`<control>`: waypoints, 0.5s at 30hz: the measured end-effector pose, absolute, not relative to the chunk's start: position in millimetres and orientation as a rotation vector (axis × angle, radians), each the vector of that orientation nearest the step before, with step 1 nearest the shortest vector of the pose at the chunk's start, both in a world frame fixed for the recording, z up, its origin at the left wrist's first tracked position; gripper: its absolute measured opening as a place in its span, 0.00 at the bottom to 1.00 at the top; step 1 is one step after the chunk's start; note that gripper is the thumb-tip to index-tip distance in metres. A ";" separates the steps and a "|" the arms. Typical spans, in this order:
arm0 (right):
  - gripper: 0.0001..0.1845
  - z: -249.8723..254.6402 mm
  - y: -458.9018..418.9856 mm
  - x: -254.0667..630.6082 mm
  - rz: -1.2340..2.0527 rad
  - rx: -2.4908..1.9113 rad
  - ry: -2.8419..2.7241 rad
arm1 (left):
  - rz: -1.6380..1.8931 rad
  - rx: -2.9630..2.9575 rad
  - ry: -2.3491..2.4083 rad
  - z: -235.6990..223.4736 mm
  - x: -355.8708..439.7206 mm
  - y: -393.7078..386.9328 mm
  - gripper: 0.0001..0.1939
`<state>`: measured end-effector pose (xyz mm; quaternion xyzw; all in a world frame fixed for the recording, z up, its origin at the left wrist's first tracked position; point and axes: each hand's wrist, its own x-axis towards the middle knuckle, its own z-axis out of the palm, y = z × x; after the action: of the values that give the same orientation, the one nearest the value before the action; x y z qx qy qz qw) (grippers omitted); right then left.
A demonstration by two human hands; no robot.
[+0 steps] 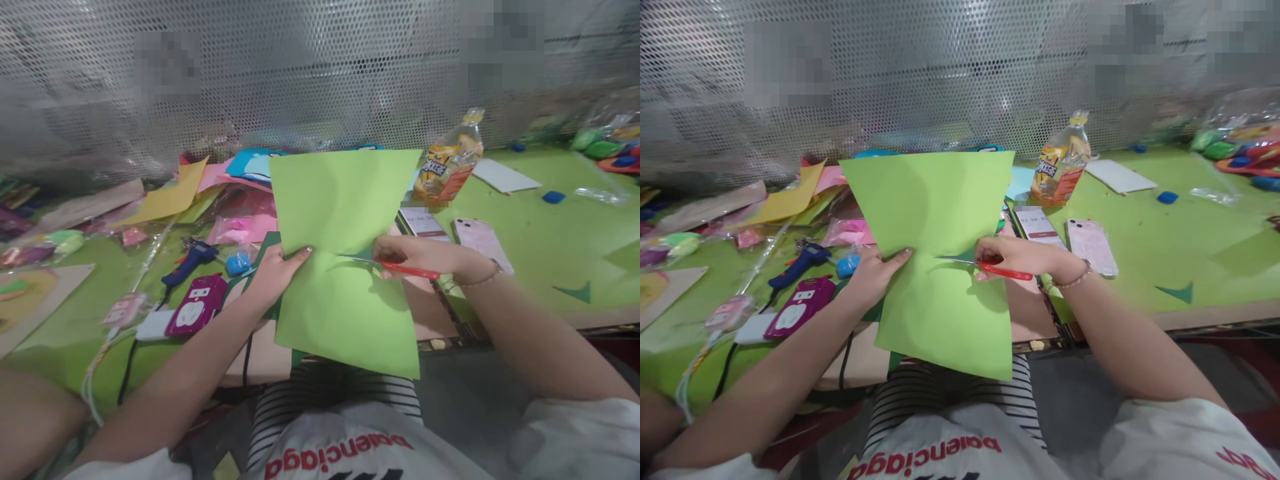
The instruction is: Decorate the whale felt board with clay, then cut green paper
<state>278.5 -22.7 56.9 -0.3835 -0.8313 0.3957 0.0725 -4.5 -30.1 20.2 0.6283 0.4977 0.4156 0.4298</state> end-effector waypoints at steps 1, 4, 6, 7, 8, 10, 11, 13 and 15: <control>0.22 55.6 -21.9 278.7 1.219 -1.129 -2.485 | 1.035 1.564 1.235 19.2 -4.7 -29.6 0.21; 0.24 53.5 -20.7 278.1 1.273 -1.095 -2.467 | 1.020 1.571 1.240 18.2 -4.4 -29.3 0.21; 0.25 52.6 -20.4 276.9 1.292 -1.081 -2.470 | 1.000 1.591 1.267 19.4 -3.4 -30.1 0.20; 0.26 52.0 -20.1 276.3 1.302 -1.071 -2.472 | 0.986 1.597 1.280 20.3 -2.7 -30.8 0.19; 0.26 51.1 -19.7 275.7 1.313 -1.063 -2.473 | 0.972 1.598 1.292 21.1 -1.9 -31.5 0.19; 0.26 48.8 -18.6 274.9 1.330 -1.064 -2.474 | 0.950 1.589 1.312 22.4 -0.2 -33.2 0.19; 0.26 47.7 -18.1 274.6 1.335 -1.070 -2.476 | 0.944 1.584 1.319 22.7 0.7 -34.1 0.19; 0.26 46.0 -17.3 273.9 1.344 -1.076 -2.482 | 0.937 1.583 1.320 22.7 2.4 -35.7 0.20; 0.25 45.5 -17.3 273.0 1.351 -1.062 -2.485 | 0.939 1.586 1.308 22.8 4.3 -37.5 0.21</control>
<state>273.0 -17.3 45.5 -0.3510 -0.8210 0.4462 0.0601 4.3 -37.5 22.8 0.6349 0.5233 0.3756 0.4267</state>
